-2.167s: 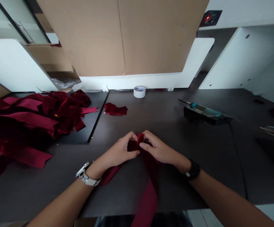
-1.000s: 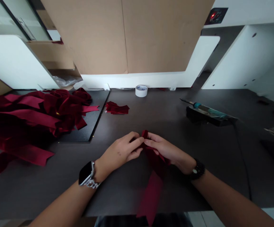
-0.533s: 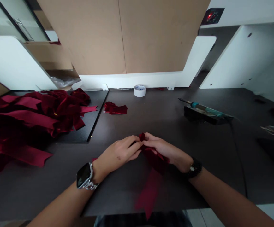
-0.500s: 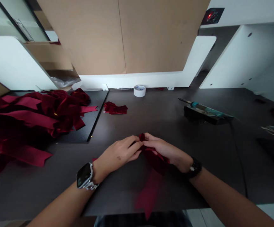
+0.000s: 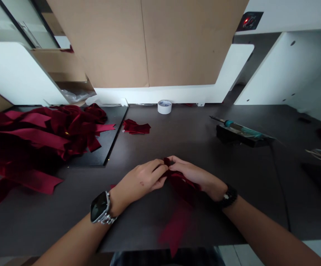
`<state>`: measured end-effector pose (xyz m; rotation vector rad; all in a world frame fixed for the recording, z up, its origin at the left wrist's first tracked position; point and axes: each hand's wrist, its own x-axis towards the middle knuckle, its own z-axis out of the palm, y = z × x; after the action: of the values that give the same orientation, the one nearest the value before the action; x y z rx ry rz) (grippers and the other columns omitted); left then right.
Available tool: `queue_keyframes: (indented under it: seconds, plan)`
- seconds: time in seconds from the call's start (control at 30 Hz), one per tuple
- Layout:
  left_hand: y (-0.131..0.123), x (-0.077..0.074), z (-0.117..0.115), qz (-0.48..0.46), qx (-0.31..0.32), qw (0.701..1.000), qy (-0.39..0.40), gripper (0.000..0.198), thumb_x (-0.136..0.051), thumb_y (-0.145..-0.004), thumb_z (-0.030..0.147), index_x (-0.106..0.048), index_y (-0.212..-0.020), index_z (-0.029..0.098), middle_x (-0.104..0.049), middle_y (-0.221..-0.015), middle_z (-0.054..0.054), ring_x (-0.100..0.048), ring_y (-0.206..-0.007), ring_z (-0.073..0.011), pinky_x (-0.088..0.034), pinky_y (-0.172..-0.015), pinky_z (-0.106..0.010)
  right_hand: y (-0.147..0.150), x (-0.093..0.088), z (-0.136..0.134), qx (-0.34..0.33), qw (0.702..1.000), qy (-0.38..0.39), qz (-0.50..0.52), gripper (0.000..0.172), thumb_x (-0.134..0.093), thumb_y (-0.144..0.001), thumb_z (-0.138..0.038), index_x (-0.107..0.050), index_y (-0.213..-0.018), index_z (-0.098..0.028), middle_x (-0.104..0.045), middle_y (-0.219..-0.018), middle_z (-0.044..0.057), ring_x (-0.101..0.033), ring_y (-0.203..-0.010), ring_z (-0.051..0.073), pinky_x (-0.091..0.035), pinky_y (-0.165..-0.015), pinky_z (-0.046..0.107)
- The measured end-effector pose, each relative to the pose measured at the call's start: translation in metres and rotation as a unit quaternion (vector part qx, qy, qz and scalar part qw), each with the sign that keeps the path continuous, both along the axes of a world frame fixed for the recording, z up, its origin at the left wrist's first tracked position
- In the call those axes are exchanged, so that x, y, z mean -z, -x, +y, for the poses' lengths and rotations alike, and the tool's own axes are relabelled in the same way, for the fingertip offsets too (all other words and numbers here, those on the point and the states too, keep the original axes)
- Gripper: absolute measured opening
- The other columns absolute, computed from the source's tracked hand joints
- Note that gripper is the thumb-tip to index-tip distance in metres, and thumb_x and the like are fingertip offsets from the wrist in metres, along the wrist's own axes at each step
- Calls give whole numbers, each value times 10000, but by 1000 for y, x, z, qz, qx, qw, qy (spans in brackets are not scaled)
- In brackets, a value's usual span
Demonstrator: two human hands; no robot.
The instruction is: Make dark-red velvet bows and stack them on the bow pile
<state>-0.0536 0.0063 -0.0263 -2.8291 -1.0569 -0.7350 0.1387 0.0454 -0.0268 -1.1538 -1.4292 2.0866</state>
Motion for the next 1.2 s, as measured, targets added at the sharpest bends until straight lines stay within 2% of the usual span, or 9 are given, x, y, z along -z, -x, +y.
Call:
queue_keyframes:
  seconds: [0.1, 0.2, 0.27, 0.4, 0.5, 0.73, 0.87, 1.0, 1.2]
  plan:
    - [0, 2, 2, -13, -21, 1000, 4, 143, -464, -888, 141, -543, -1006, 137, -652, -957, -96, -651, -838, -202, -567, -733, -326, -2, 1, -1, -23, 990, -142, -1, 232, -545, -830, -268, -496, -1047, -205, -559, -906, 3, -550, -769, 111, -451, -687, 241]
    - [1, 4, 4, -19, -38, 998, 35, 103, -487, -871, 144, -551, -951, 136, -651, -914, -89, -644, -799, -198, -548, -703, -317, -2, 3, -1, -28, 932, -362, -10, 401, -671, -767, -233, -492, -1124, -203, -537, -1142, 61, -550, -1033, 159, -444, -923, 315]
    - [1, 7, 5, -25, -48, 997, 63, 97, -522, -847, 137, -558, -936, 133, -649, -880, -77, -636, -765, -188, -529, -673, -302, -3, 4, 0, -38, 898, -437, -24, 394, -691, -765, -194, -528, -1123, -207, -551, -1142, 59, -572, -1024, 160, -462, -921, 314]
    - [0, 12, 6, -91, -73, 986, 119, 143, -581, -805, 128, -586, -947, 142, -655, -843, -48, -622, -733, -159, -490, -663, -266, -4, 4, 3, -50, 892, -448, -31, 258, -648, -812, -132, -585, -1049, -211, -654, -1023, 18, -632, -946, 139, -494, -870, 277]
    - [-1, 13, 6, -148, -96, 970, 166, 108, -605, -794, 150, -613, -901, 152, -659, -794, -22, -609, -698, -135, -459, -653, -242, -5, 5, 5, -52, 865, -491, -83, 205, -647, -807, -118, -607, -988, -205, -679, -975, 9, -643, -897, 141, -486, -813, 267]
    - [-3, 4, 11, -201, -132, 921, 305, 85, -615, -776, 196, -656, -843, 164, -679, -742, 7, -593, -672, -124, -433, -657, -234, -5, 8, 5, -47, 829, -544, -121, 148, -647, -776, -116, -612, -903, -183, -678, -863, 14, -633, -770, 137, -442, -686, 236]
    - [0, -2, 12, -215, -101, 910, 338, 118, -637, -794, 257, -653, -865, 164, -682, -811, -11, -599, -741, -139, -433, -698, -246, -6, 6, 4, -23, 847, -522, -95, 129, -650, -763, -131, -626, -878, -184, -682, -823, 3, -631, -724, 123, -436, -651, 218]
    - [3, -4, 13, -228, -63, 924, 302, 128, -635, -800, 259, -656, -877, 159, -657, -869, -38, -594, -804, -153, -437, -742, -265, -9, 1, 4, -9, 869, -490, -63, 112, -655, -775, -170, -642, -885, -186, -692, -835, -1, -632, -737, 119, -451, -679, 223]
    - [-1, -3, 11, -269, -69, 905, 322, 157, -613, -804, 271, -624, -917, 162, -669, -834, -24, -601, -776, -148, -445, -726, -264, -11, -6, 7, -3, 895, -444, -37, 90, -634, -811, -215, -637, -898, -191, -682, -857, 8, -626, -777, 134, -465, -719, 255]
